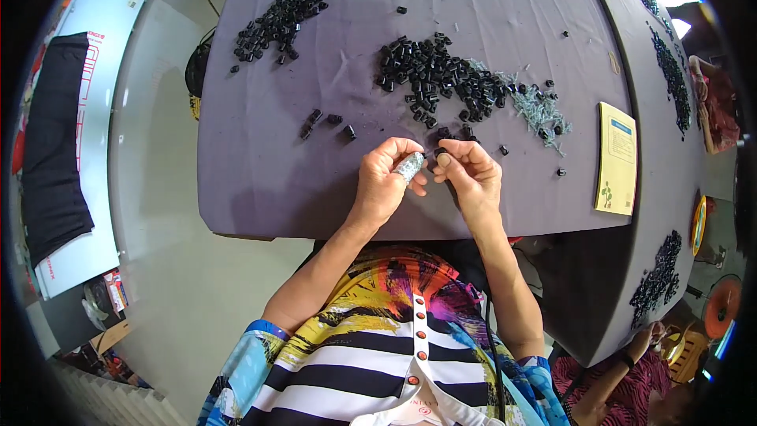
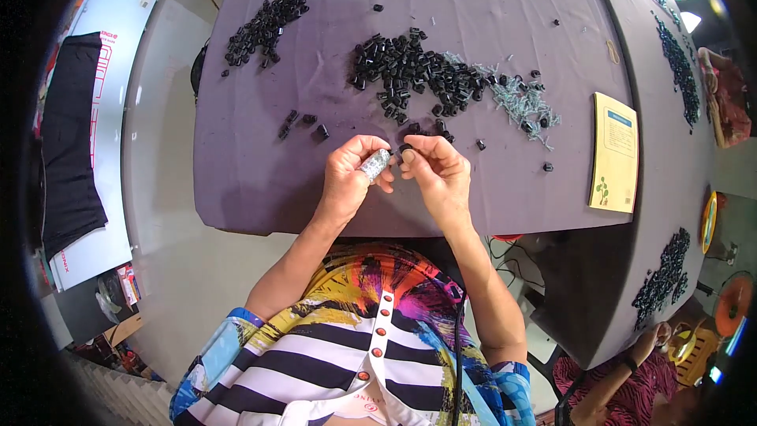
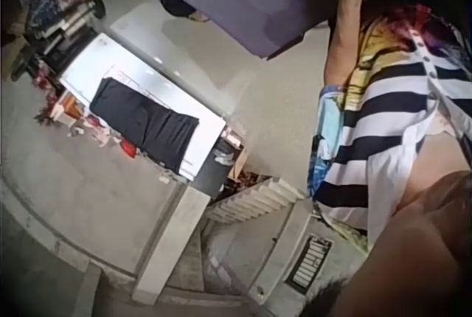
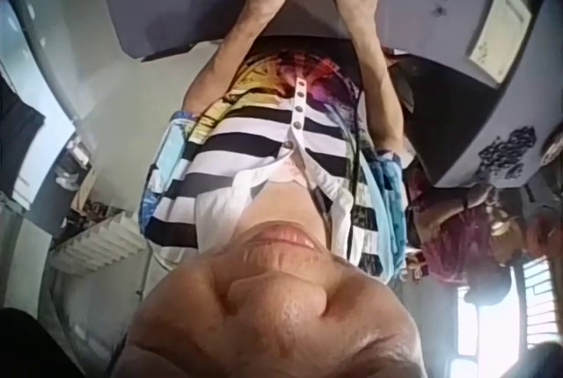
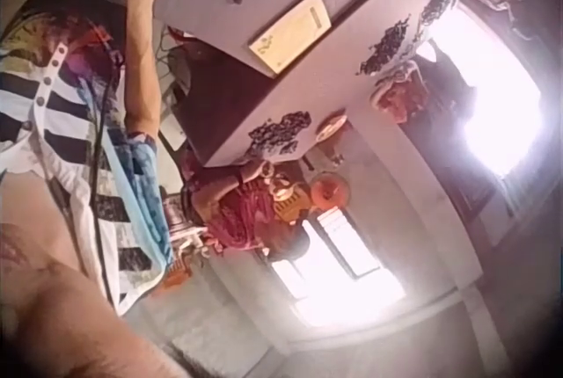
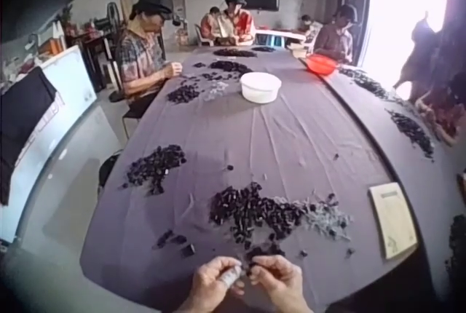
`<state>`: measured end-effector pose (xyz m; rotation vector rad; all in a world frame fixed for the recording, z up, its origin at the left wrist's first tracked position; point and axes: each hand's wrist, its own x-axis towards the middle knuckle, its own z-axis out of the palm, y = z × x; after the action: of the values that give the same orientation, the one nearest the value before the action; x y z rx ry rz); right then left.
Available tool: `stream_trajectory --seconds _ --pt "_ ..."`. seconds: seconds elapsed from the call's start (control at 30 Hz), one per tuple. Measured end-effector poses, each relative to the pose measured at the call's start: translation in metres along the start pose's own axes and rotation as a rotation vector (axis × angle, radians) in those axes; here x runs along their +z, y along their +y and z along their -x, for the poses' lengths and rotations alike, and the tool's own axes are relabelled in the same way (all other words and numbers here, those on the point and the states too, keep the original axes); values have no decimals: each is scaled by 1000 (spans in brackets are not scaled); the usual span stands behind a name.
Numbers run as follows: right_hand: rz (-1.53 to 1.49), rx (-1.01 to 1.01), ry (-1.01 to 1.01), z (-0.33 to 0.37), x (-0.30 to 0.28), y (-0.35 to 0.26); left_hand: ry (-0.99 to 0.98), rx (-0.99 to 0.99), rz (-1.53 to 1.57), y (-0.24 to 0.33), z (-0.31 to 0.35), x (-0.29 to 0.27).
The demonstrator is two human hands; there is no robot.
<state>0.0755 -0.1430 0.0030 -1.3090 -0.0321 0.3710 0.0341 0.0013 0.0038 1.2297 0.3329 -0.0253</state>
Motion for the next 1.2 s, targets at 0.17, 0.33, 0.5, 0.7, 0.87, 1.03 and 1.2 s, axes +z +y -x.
stream_trajectory --seconds 0.17,0.33,0.5,0.7,0.87,1.03,1.2 --pt "57 -2 -11 0 1 -2 11 4 3 1 1 1" --pt "19 -35 13 2 5 -5 9 4 -12 0 1 1" --pt "66 -24 -28 2 0 0 11 11 18 0 1 1" --pt "-81 -69 -28 1 3 -4 -2 14 9 2 2 1" --pt "87 -103 -64 3 -4 -1 -3 24 -16 0 2 0" --pt "128 -100 4 7 8 -13 -10 41 -29 -1 2 0" --pt "329 -124 -109 6 2 -10 -32 37 -88 -2 1 0"
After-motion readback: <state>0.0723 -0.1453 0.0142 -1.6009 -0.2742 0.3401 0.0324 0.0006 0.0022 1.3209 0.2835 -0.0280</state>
